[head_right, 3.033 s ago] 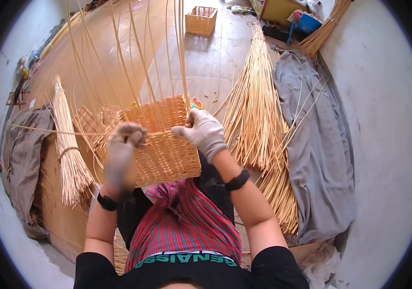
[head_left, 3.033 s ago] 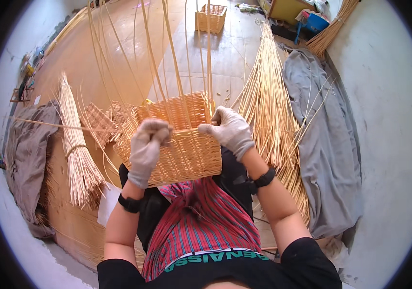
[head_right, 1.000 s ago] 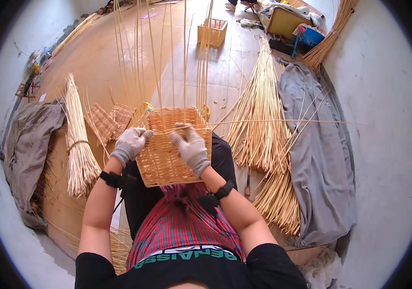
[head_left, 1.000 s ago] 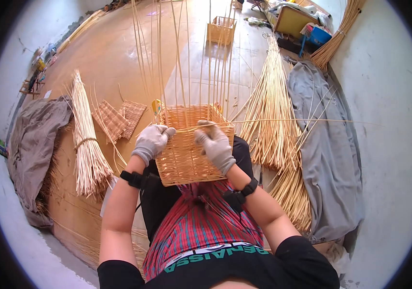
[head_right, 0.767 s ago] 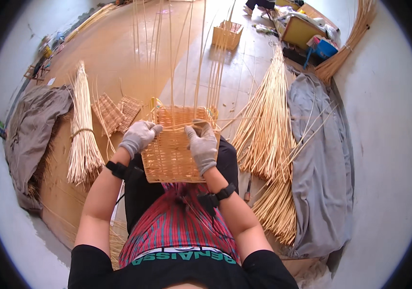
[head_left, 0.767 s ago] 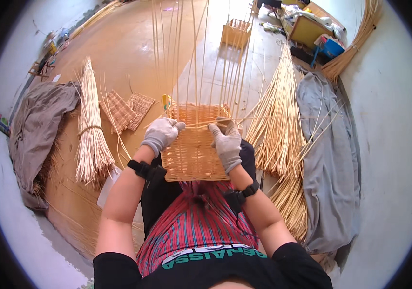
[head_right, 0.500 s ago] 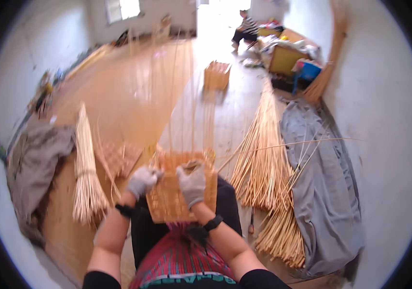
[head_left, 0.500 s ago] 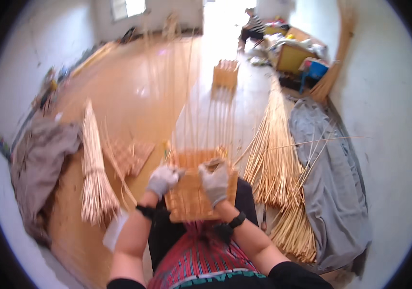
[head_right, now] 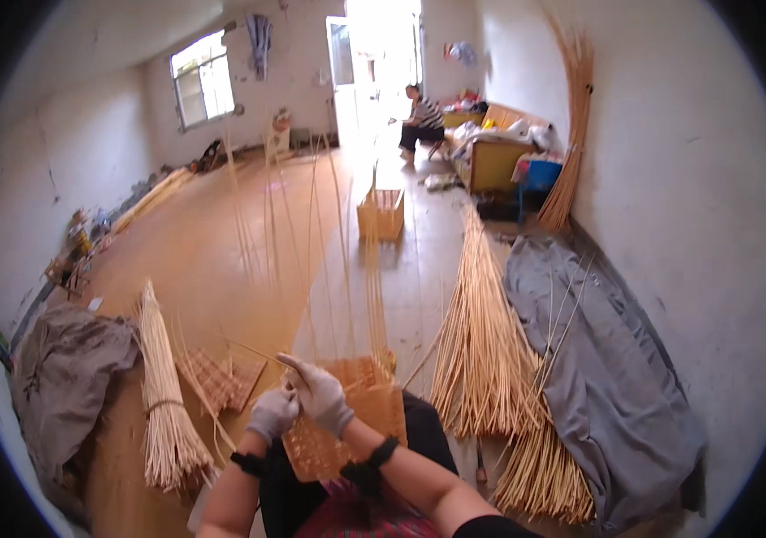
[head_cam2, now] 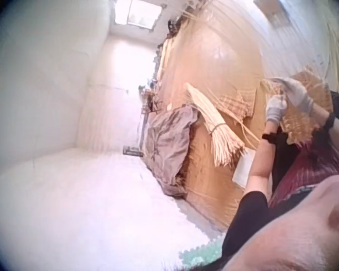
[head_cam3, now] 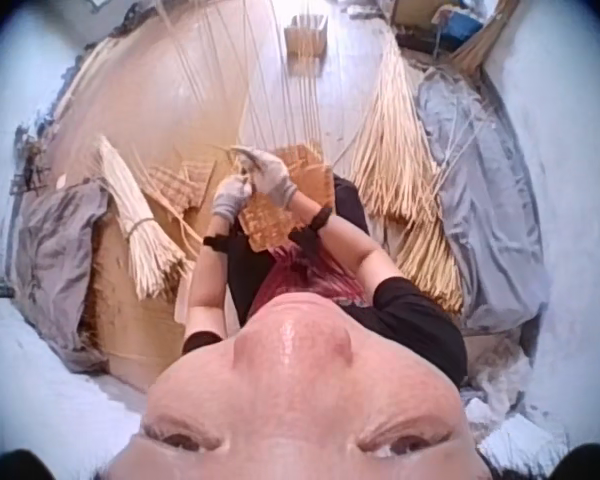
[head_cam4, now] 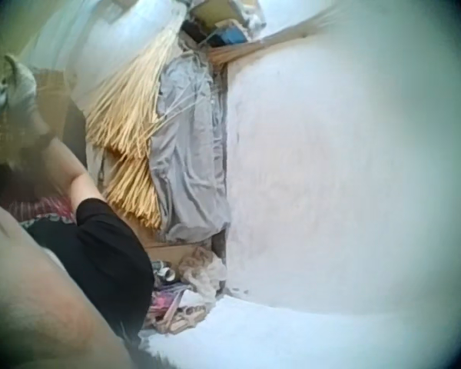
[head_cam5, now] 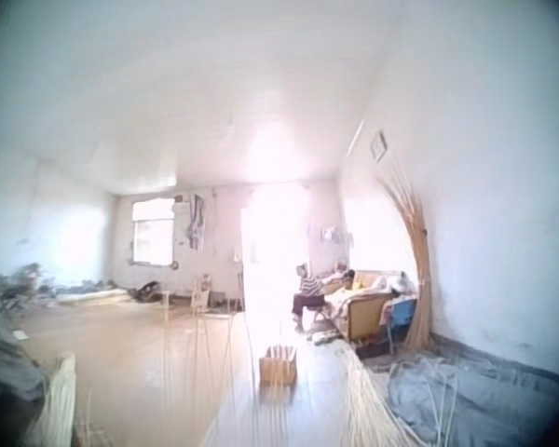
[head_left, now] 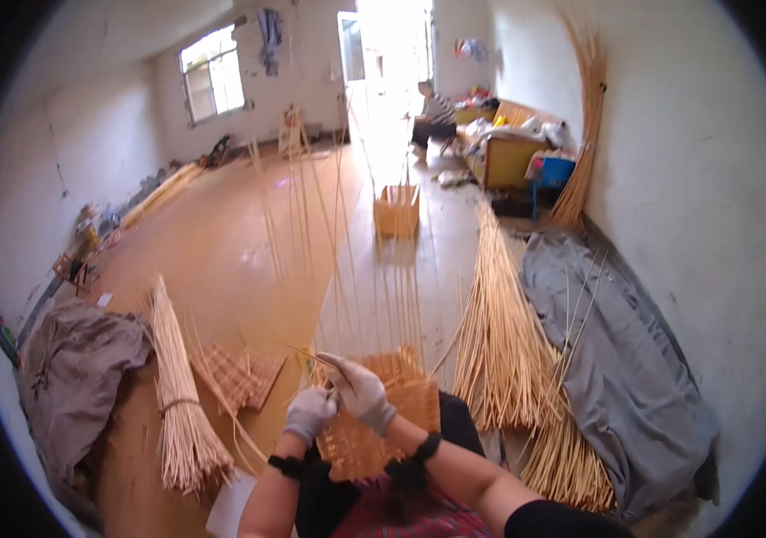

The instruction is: Weaving a rectangular basket using long wicker or wooden strands.

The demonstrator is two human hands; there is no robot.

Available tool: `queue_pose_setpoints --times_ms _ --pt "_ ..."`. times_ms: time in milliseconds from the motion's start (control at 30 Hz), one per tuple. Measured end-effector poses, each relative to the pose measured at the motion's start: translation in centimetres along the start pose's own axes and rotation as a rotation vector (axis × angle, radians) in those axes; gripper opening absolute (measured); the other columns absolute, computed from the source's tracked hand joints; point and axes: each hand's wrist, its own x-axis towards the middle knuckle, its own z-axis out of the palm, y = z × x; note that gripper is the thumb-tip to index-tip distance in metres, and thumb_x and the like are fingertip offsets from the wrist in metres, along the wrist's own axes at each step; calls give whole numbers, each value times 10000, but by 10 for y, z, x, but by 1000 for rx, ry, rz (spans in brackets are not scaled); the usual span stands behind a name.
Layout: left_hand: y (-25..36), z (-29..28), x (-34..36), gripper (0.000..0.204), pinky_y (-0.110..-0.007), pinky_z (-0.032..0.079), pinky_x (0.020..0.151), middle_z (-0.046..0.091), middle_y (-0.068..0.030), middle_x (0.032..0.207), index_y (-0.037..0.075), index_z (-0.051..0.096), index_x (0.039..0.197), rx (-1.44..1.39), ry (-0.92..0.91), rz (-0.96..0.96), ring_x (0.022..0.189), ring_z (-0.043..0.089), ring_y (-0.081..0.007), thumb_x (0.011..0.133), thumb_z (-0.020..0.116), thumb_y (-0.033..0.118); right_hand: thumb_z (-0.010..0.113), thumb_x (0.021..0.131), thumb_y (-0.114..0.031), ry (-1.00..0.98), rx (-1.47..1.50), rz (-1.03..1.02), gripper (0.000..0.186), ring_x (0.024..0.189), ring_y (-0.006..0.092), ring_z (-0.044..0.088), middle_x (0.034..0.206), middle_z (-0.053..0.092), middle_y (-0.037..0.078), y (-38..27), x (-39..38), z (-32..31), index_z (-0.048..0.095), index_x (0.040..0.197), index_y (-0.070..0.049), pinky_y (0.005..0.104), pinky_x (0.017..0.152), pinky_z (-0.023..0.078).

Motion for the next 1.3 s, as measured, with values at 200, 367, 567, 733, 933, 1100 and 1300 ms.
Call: queue_pose_setpoints --times_ms 200,367,567,733,933,1100,1300 --pt "-27 25 16 291 -488 568 820 743 -198 992 84 729 1011 68 -20 -83 949 708 -403 896 606 321 537 1080 -213 -65 384 289 297 647 31 506 699 540 -42 13 -12 36 685 1315 -110 217 603 452" --pt "-41 42 12 365 -468 574 810 746 -168 1041 109 711 1086 178 402 442 945 711 -381 870 653 397 526 1086 -204 -46 470 162 287 704 24 480 764 529 -75 -7 -1 47 691 1279 -69 188 653 430" --pt "-6 43 -8 174 -448 583 700 745 -138 894 154 720 968 217 298 -96 773 727 -328 904 613 276 611 1035 -266 -3 -137 355 308 717 166 672 821 704 115 -19 -9 -10 652 1315 -147 349 649 529" --pt "10 46 -7 232 -462 551 609 714 -133 761 158 723 853 127 496 -66 672 694 -332 959 558 283 683 938 -339 -119 -565 299 414 806 405 702 869 723 194 22 -56 -61 610 1342 -286 483 694 552" --pt "22 33 -10 416 -436 540 617 726 -145 771 96 736 942 96 379 -240 670 705 -316 1036 511 433 712 932 -315 -174 -542 561 404 685 298 671 740 686 127 22 -65 -61 632 1327 -289 426 637 517" --pt "20 -1 -13 420 -461 541 814 739 -189 1031 104 692 1160 -226 -30 -290 970 705 -360 1001 574 474 734 933 -294 -173 -635 507 452 662 268 682 775 705 116 26 -72 -57 625 1370 -267 402 634 520" --pt "14 19 -24 481 -410 540 896 739 -173 1048 91 661 1199 -235 74 -205 1002 711 -300 935 695 492 694 958 -282 -100 -715 260 490 810 354 733 1007 742 176 32 -83 -55 572 1427 -212 466 708 565"
